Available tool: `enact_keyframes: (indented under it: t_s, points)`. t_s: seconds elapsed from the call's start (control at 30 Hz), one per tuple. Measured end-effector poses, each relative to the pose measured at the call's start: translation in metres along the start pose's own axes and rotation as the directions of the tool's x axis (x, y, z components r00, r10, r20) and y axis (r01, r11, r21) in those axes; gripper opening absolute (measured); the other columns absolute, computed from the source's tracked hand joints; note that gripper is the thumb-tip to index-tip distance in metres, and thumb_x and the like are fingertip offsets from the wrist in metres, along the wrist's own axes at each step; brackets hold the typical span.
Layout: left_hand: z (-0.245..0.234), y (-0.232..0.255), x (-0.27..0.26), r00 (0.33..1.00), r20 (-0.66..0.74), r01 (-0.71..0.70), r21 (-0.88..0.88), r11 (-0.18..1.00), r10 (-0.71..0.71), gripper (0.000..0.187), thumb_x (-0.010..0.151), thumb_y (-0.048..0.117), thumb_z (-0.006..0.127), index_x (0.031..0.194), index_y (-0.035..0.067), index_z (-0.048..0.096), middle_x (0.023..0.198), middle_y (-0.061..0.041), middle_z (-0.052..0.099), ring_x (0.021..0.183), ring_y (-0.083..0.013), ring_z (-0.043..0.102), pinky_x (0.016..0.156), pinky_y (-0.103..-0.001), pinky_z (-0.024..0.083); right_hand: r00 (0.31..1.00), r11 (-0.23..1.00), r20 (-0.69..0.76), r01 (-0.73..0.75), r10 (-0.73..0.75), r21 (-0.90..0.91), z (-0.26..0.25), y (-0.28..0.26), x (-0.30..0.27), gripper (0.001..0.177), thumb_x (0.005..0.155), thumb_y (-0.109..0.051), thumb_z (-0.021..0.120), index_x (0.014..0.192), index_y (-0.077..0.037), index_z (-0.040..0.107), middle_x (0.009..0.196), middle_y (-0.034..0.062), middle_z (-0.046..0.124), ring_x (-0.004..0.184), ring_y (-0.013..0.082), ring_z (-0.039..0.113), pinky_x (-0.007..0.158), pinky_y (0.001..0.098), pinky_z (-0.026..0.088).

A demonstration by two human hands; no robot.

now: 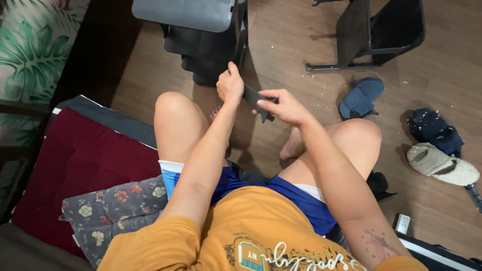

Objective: The person assembles a black plastic shelving unit by hand, connecting the side supports to the shelves and snapping the tiers together while sitting on the floor.

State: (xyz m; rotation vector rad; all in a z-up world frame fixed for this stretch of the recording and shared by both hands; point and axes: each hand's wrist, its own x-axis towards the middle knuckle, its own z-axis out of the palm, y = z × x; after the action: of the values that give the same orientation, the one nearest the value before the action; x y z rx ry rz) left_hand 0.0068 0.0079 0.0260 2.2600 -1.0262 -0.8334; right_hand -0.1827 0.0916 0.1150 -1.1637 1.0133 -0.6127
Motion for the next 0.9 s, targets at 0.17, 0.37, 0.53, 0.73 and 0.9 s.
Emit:
enact_keyframes:
  t_s: [0.17, 0.37, 0.53, 0.73, 0.9]
  points:
    - [0.021, -0.020, 0.026, 0.962, 0.161, -0.094, -0.561, 0.822, 0.220, 0.066, 0.106, 0.049, 0.045, 0.062, 0.002, 0.056, 0.061, -0.009, 0.054, 0.060, -0.0243, 0.052, 0.061, -0.040, 0.043, 0.987, 0.985, 0.120, 0.086, -0.105, 0.153, -0.014, -0.003, -0.005, 0.037, 0.101, -0.019, 0.062, 0.131, 0.000, 0.068, 0.099, 0.0031, 0.078, 0.087, 0.0048, 0.067, 0.077, 0.0204, 0.054]
    - [0.015, -0.014, 0.027, 0.876, 0.419, 0.115, -0.661, 0.741, 0.238, 0.055, 0.102, 0.043, 0.042, 0.055, 0.015, 0.039, 0.053, 0.002, 0.037, 0.051, -0.0137, 0.035, 0.053, -0.034, 0.030, 0.985, 0.971, 0.139, 0.066, -0.100, 0.231, -0.020, 0.003, -0.008, 0.041, 0.099, -0.015, 0.064, 0.135, 0.004, 0.066, 0.096, 0.0071, 0.078, 0.087, 0.0111, 0.070, 0.080, 0.0248, 0.055]
    - [0.019, -0.023, 0.023, 0.849, 0.462, 0.186, -0.714, 0.675, 0.255, 0.053, 0.103, 0.040, 0.042, 0.057, 0.016, 0.036, 0.054, 0.002, 0.034, 0.052, -0.0138, 0.035, 0.053, -0.035, 0.029, 0.969, 0.923, 0.216, 0.025, -0.116, 0.384, -0.022, 0.008, -0.010, 0.045, 0.100, -0.015, 0.066, 0.139, 0.007, 0.062, 0.109, 0.0099, 0.074, 0.090, 0.0142, 0.070, 0.083, 0.0283, 0.056]
    - [0.023, -0.026, 0.021, 0.906, 0.368, 0.073, -0.625, 0.777, 0.211, 0.055, 0.104, 0.041, 0.044, 0.059, 0.010, 0.045, 0.056, 0.000, 0.043, 0.056, -0.0155, 0.042, 0.056, -0.035, 0.035, 0.970, 0.905, 0.225, -0.016, -0.089, 0.425, -0.027, 0.022, -0.007, 0.045, 0.099, -0.013, 0.065, 0.139, 0.006, 0.060, 0.116, 0.0111, 0.074, 0.090, 0.0138, 0.070, 0.084, 0.0282, 0.056]
    - [0.009, -0.017, 0.002, 0.955, 0.203, -0.125, -0.395, 0.910, 0.219, 0.055, 0.103, 0.046, 0.050, 0.074, 0.002, 0.065, 0.066, -0.007, 0.063, 0.065, -0.0167, 0.059, 0.065, -0.037, 0.048, 0.991, 0.893, -0.133, -0.075, 0.017, -0.444, -0.030, 0.034, 0.005, 0.046, 0.091, -0.021, 0.077, 0.135, -0.009, 0.071, 0.110, 0.0167, 0.076, 0.094, 0.0238, 0.071, 0.086, 0.0360, 0.055]
